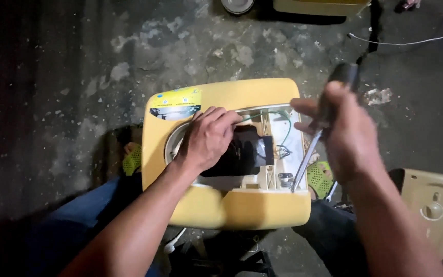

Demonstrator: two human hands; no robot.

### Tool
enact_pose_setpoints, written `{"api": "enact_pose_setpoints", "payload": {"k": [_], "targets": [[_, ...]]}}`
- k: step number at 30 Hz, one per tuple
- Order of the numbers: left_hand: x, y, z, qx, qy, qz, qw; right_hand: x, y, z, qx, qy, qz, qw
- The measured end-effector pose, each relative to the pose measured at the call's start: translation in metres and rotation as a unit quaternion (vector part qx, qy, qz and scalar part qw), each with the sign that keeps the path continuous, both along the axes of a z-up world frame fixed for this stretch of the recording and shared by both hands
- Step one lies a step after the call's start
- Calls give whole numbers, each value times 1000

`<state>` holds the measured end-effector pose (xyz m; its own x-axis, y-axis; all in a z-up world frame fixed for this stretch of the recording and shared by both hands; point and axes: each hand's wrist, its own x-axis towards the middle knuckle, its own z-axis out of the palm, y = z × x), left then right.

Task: Disassembling an appliance by removing screws and internal electrical components using a screwdriver.

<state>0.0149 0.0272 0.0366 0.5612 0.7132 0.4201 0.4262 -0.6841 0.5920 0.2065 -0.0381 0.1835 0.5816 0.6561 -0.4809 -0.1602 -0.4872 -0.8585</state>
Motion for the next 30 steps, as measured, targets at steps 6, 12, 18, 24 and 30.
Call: {"api": "enact_pose_setpoints", "payload": {"k": [6, 12, 18, 24, 30], "targets": [[-15, 7, 7, -70, -26, 4, 997, -23, 2, -20, -153, -136, 210, 956], [-31, 15, -9, -306, 36, 107, 945, -39, 5, -34, -105, -94, 303, 942], [-18, 2, -7, -66, 28, 73, 995, -47, 10, -38, -189, -78, 343, 917], [-15, -12, 5, -9, 205, -17, 979, -50, 14, -32, -204, -61, 342, 915], [-10, -13, -1, -111, 219, -37, 969, -17, 11, -36, -108, -55, 193, 974]]}}
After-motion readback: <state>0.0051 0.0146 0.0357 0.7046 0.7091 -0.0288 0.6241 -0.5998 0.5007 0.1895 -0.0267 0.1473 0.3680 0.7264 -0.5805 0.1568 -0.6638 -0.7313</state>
